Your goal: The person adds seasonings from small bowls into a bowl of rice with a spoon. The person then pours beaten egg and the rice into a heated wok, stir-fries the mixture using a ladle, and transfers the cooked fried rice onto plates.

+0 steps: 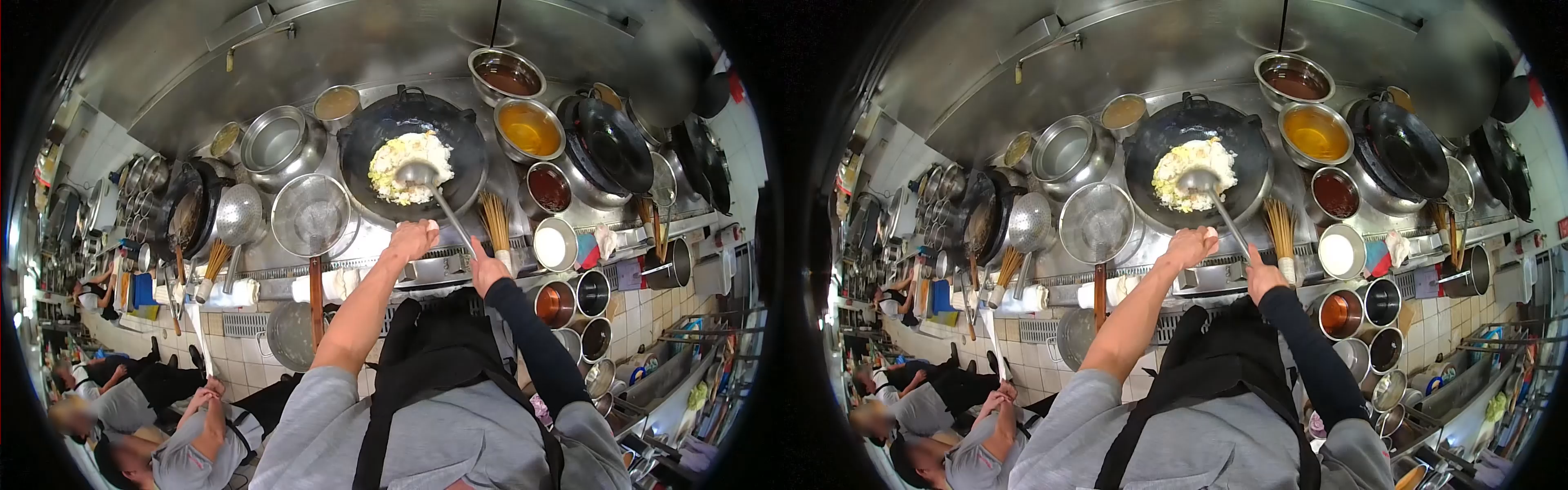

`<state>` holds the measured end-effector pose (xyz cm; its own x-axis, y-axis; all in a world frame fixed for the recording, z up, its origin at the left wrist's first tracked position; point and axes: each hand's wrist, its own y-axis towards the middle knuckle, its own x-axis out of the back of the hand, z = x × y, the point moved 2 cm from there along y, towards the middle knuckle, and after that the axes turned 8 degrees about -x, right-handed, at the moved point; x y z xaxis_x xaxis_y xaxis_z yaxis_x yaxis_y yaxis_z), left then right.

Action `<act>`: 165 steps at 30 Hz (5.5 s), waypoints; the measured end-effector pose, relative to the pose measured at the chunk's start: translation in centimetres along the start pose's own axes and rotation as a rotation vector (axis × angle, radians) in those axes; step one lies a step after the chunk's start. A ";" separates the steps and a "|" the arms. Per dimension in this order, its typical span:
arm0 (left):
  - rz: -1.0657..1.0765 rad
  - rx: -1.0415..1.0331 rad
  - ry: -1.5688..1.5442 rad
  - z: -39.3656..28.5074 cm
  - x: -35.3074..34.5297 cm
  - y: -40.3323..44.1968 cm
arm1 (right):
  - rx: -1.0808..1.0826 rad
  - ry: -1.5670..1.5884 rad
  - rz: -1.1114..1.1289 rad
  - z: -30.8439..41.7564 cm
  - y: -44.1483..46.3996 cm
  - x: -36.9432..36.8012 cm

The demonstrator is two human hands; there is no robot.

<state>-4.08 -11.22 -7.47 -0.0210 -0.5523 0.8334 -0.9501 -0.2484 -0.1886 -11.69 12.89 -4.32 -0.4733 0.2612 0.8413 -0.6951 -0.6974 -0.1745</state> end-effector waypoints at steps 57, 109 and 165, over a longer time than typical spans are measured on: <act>-0.487 -0.237 0.323 -3.5 1.2 -3.1 | -0.575 1.543 0.756 4.0 12.6 -1.5; -0.407 -0.248 0.016 -3.5 -7.7 -9.7 | 0.019 0.016 0.102 2.1 0.5 8.4; -0.364 -0.128 0.040 -1.5 -2.3 -0.2 | -0.629 1.612 0.808 4.1 14.6 -0.4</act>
<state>-4.30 -8.69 -8.60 0.3152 -0.4140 0.8539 -0.9287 -0.3198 0.1878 -19.42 -0.11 -5.08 -0.4623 0.5862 -0.6653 0.0251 -0.7413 -0.6707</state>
